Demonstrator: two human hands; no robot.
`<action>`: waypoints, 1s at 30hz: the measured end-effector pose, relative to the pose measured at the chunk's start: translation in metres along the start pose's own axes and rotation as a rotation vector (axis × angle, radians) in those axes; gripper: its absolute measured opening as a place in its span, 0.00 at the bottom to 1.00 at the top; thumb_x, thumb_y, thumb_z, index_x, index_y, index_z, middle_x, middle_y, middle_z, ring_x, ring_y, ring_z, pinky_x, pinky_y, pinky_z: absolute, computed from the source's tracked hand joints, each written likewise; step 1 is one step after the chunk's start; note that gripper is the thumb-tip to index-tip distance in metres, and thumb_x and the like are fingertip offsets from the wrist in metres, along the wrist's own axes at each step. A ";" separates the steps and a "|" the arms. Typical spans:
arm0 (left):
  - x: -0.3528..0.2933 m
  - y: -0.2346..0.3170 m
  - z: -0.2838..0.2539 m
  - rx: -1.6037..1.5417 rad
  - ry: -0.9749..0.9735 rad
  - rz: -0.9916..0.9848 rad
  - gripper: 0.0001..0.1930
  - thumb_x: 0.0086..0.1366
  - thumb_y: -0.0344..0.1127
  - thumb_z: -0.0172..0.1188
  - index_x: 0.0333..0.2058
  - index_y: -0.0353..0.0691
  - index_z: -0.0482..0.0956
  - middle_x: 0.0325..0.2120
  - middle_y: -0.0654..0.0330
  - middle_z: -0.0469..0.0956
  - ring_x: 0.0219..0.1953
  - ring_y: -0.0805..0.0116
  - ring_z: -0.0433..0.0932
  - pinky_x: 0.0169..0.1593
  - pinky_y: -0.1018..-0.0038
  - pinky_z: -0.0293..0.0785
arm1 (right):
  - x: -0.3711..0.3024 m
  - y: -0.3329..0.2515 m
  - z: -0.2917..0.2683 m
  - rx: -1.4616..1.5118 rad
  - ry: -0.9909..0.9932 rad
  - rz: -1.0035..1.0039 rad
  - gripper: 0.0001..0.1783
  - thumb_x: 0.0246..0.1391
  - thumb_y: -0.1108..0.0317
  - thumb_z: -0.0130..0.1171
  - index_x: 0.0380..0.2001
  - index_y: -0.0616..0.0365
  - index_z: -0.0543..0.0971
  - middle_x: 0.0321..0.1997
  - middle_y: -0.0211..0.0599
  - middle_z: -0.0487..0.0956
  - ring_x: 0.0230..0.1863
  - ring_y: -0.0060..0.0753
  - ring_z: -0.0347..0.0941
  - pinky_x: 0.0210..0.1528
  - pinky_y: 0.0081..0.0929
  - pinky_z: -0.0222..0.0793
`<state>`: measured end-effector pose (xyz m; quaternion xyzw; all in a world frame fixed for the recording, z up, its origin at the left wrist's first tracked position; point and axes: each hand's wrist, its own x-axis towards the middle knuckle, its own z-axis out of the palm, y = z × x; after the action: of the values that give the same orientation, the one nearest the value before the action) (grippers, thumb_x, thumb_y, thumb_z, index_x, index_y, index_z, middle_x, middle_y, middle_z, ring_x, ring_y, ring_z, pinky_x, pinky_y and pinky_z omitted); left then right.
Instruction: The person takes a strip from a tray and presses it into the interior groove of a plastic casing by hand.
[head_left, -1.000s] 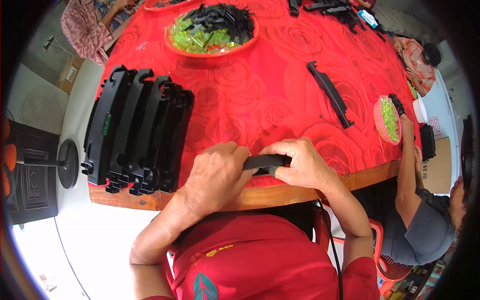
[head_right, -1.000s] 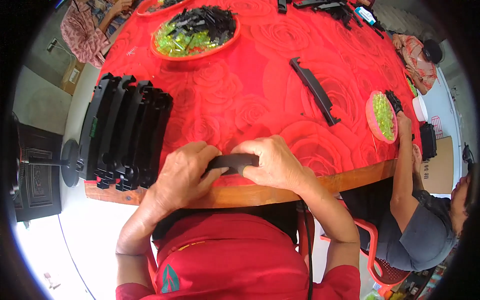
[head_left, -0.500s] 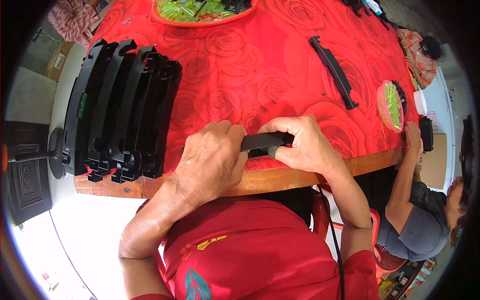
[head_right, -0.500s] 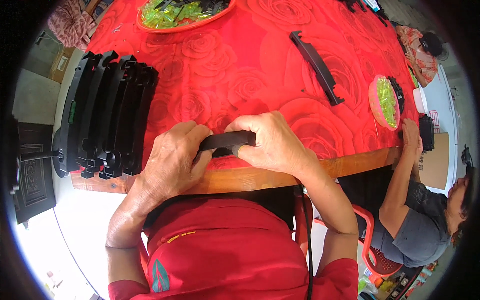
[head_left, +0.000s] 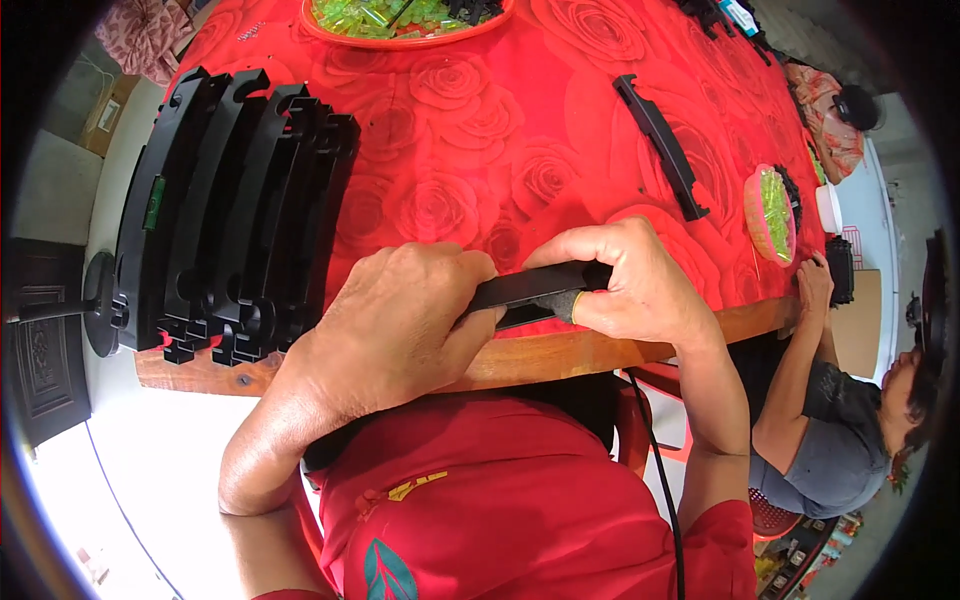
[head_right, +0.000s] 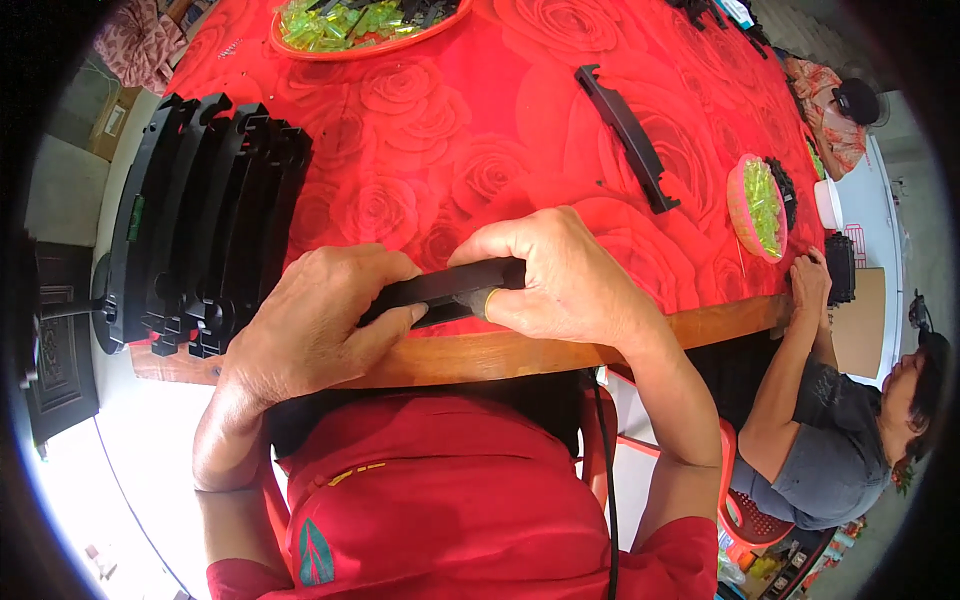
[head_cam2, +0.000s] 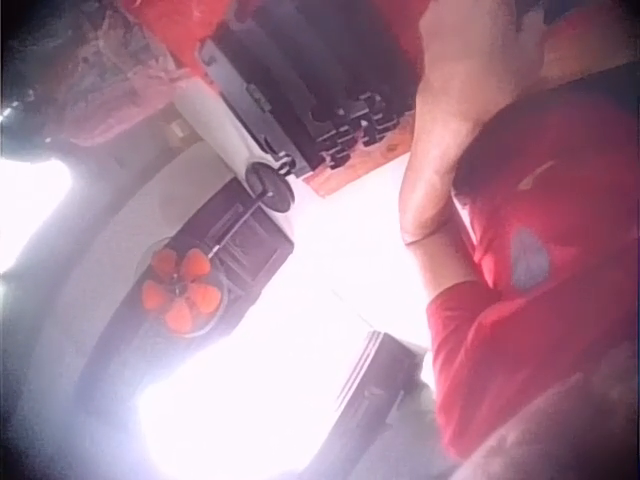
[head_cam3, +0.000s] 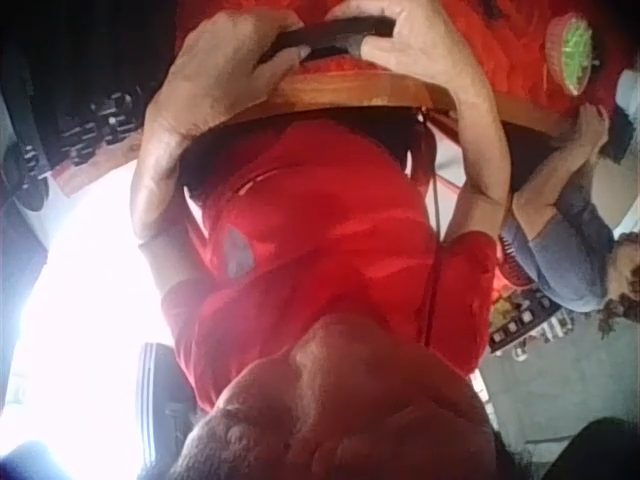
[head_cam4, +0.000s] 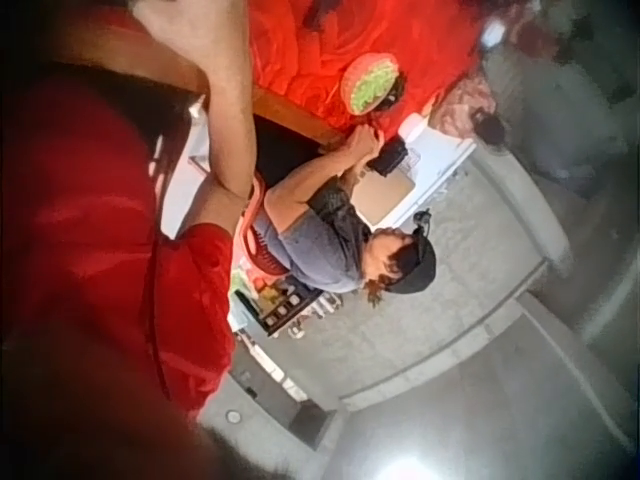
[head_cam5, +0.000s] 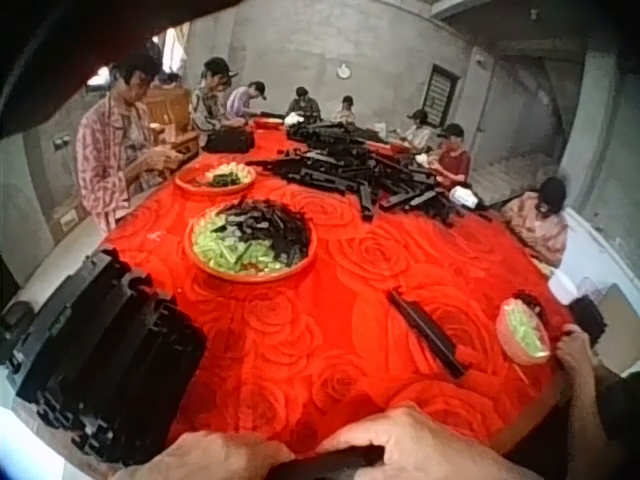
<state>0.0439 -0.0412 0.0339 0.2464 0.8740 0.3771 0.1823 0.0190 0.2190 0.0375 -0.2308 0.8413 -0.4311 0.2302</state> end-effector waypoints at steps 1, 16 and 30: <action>0.000 -0.001 0.002 -0.005 -0.002 -0.001 0.10 0.67 0.36 0.66 0.41 0.35 0.86 0.30 0.47 0.83 0.35 0.44 0.83 0.38 0.55 0.76 | 0.000 0.000 0.001 0.021 0.001 0.026 0.20 0.44 0.78 0.61 0.44 0.64 0.88 0.30 0.40 0.87 0.30 0.22 0.80 0.34 0.26 0.75; 0.001 -0.002 0.018 -0.041 0.029 -0.029 0.07 0.64 0.31 0.64 0.37 0.34 0.84 0.27 0.46 0.82 0.31 0.43 0.83 0.36 0.56 0.77 | -0.001 0.014 0.007 0.032 0.031 -0.001 0.18 0.45 0.77 0.64 0.43 0.63 0.89 0.31 0.43 0.88 0.31 0.27 0.83 0.37 0.27 0.77; -0.001 -0.005 0.023 -0.092 0.079 -0.043 0.08 0.64 0.30 0.66 0.38 0.31 0.84 0.26 0.44 0.81 0.29 0.46 0.84 0.34 0.57 0.77 | 0.002 0.016 0.008 0.026 -0.066 0.110 0.21 0.45 0.78 0.63 0.47 0.68 0.87 0.40 0.40 0.90 0.42 0.23 0.85 0.48 0.25 0.80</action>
<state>0.0550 -0.0313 0.0152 0.2041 0.8672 0.4225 0.1668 0.0192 0.2214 0.0198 -0.1953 0.8390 -0.4210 0.2840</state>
